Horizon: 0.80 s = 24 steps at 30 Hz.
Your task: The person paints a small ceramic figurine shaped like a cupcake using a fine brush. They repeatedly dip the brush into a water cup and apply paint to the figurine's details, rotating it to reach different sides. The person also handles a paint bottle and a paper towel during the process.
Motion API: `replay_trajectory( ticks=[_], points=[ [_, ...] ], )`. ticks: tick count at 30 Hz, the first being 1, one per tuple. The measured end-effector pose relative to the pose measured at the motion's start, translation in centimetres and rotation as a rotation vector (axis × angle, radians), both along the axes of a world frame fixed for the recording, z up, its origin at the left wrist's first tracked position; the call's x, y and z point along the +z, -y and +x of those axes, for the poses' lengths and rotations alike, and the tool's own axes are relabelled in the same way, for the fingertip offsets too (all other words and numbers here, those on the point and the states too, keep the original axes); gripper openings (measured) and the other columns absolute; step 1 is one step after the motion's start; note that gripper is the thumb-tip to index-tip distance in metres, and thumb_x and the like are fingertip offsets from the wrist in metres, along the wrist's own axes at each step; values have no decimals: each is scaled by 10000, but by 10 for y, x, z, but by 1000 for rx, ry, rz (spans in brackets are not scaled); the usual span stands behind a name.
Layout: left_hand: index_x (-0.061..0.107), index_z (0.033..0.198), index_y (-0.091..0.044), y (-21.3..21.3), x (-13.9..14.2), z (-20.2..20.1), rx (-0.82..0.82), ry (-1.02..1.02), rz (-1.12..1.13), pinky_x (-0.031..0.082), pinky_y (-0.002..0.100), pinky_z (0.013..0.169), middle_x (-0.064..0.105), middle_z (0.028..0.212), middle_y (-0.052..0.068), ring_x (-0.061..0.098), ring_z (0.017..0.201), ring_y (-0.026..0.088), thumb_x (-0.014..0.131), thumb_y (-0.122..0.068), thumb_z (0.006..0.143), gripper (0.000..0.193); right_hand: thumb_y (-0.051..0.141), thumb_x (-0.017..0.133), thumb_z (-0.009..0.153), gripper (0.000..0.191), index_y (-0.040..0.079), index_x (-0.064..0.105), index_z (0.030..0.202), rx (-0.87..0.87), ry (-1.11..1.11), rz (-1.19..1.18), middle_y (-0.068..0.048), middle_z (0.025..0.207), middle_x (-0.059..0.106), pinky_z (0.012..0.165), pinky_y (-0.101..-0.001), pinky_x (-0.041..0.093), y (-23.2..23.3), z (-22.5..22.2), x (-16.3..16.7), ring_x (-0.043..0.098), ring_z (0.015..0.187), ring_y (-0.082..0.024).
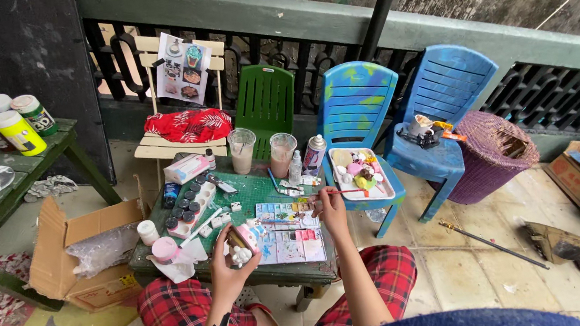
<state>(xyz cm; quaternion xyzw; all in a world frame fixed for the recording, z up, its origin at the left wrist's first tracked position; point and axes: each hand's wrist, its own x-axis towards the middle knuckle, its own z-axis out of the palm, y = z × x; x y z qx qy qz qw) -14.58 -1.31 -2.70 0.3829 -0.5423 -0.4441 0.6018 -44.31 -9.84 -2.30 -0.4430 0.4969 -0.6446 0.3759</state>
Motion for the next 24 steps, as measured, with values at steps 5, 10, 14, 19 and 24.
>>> replay_trajectory(
  ticks=[5,10,14,19,24],
  points=[
    [427,1501,-67,1,-8,-12,-6,-55,38,583,329,873,580,1352,113,669,1094,195,878,-70,688,930,286,557,1034,226,117,644,1157,-34,-165,90,-11,1011,775,488,-200,390,11,-43,34,638,590,-71],
    [412,1485,-36,-8,-16,-16,18,-147,-28,552,343,960,532,1388,115,598,1199,195,876,-63,699,913,290,646,1008,239,71,665,1103,-47,-152,130,-25,1004,781,534,-225,418,2,-80,21,619,604,-85],
    [425,1474,-26,0,-22,-8,4,-131,-67,540,352,985,509,1416,112,570,1242,197,871,-84,704,892,322,649,984,274,61,671,1060,68,-147,297,-56,944,788,518,-255,420,-6,-74,-3,615,563,-115],
    [495,1445,-10,9,-34,-5,2,-208,31,559,384,916,624,1297,139,660,1119,232,823,-174,767,771,366,633,989,292,81,649,1053,58,-36,392,-34,883,744,505,-255,413,-7,-56,-12,554,550,-107],
    [547,1408,-10,16,-42,-6,-50,-349,239,635,386,743,711,1157,143,745,942,236,700,-251,871,609,371,616,1000,288,87,638,1041,70,-27,363,-22,835,679,485,-259,371,5,-56,-3,490,526,-93]
  ],
)
